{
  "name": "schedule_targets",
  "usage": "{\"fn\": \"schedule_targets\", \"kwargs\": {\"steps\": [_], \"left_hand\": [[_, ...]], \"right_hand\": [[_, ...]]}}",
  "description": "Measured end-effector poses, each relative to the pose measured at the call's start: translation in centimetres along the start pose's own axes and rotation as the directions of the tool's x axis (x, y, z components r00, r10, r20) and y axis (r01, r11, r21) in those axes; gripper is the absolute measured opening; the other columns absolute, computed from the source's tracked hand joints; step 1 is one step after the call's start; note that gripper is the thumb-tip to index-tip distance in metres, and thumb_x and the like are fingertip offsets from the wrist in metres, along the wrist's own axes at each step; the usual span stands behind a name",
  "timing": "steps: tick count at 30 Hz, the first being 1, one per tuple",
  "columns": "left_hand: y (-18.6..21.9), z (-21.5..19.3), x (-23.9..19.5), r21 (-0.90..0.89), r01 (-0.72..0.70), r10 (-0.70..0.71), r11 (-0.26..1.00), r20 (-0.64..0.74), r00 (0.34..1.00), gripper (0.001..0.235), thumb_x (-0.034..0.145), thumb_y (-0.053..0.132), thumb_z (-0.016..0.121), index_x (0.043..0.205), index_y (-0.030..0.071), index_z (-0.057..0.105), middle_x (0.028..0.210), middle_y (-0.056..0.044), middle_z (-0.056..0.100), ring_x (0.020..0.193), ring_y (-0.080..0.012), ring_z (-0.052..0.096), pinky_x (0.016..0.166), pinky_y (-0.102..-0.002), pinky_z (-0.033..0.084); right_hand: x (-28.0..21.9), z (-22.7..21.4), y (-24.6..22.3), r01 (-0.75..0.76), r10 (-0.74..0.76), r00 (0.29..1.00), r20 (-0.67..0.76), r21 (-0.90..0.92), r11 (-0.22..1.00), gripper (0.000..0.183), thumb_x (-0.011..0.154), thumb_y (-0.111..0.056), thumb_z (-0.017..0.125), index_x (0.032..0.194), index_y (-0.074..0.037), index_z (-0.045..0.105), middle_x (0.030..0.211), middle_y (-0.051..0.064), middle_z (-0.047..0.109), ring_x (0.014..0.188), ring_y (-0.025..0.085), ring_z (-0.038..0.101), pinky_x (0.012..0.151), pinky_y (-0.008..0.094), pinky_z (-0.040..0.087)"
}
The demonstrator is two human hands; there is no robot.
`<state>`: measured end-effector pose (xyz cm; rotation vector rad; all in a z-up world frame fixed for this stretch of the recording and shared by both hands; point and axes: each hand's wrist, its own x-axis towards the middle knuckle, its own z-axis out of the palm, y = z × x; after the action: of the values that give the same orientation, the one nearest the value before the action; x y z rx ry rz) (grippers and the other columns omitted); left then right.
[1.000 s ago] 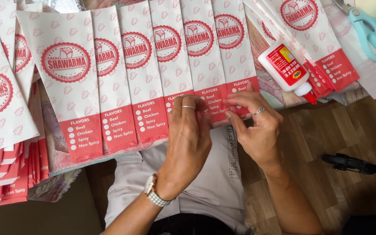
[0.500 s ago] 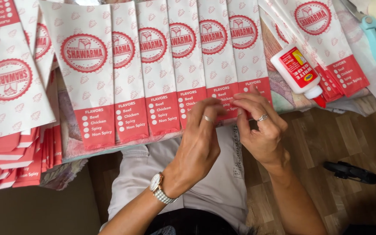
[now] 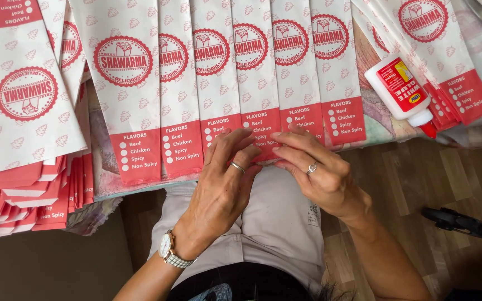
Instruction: The person folds printed paper sheets into small pouches, applies glue to the edges, and presses them to seal. They repeat this process for multiple units, stacking the finished pouches on the table.
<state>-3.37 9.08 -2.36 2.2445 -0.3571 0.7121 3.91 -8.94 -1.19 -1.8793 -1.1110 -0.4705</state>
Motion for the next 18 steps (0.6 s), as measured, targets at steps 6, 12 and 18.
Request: {"fn": "schedule_targets", "kwargs": {"steps": [6, 12, 18], "left_hand": [[-0.4, 0.2, -0.3, -0.023, -0.044, 0.043, 0.999, -0.044, 0.998, 0.004, 0.093, -0.003, 0.070, 0.097, -0.003, 0.068, 0.114, -0.021, 0.064, 0.109, -0.0395, 0.071, 0.101, -0.054, 0.053], [-1.1, 0.5, -0.6, -0.018, -0.089, 0.087, 0.996, -0.069, 0.994, 0.006, 0.095, -0.002, 0.069, 0.089, -0.004, 0.070, 0.112, -0.021, 0.065, 0.109, -0.0379, 0.072, 0.101, -0.051, 0.054], [-0.7, 0.2, 0.0, 0.023, -0.071, 0.071, 0.997, -0.032, 0.997, 0.011, 0.098, -0.001, 0.066, 0.089, -0.007, 0.068, 0.108, -0.020, 0.066, 0.114, -0.0354, 0.068, 0.106, -0.050, 0.050]], "right_hand": [[-0.8, -0.4, 0.8, 0.021, -0.020, 0.999, 0.029, -0.038, 0.999, 0.005, 0.093, 0.001, 0.072, 0.096, 0.001, 0.076, 0.108, 0.016, 0.075, 0.105, 0.037, 0.074, 0.098, 0.049, 0.059], [-1.3, -0.4, 1.0, 0.011, -0.009, 1.000, 0.030, -0.066, 0.998, 0.004, 0.091, 0.003, 0.074, 0.093, 0.001, 0.077, 0.108, 0.016, 0.076, 0.110, 0.037, 0.073, 0.097, 0.048, 0.059], [-1.0, -0.4, 0.4, -0.083, 0.088, 0.994, 0.060, -0.071, 0.994, 0.007, 0.096, -0.001, 0.069, 0.094, 0.001, 0.076, 0.115, 0.013, 0.075, 0.121, 0.033, 0.068, 0.106, 0.045, 0.053]]}}
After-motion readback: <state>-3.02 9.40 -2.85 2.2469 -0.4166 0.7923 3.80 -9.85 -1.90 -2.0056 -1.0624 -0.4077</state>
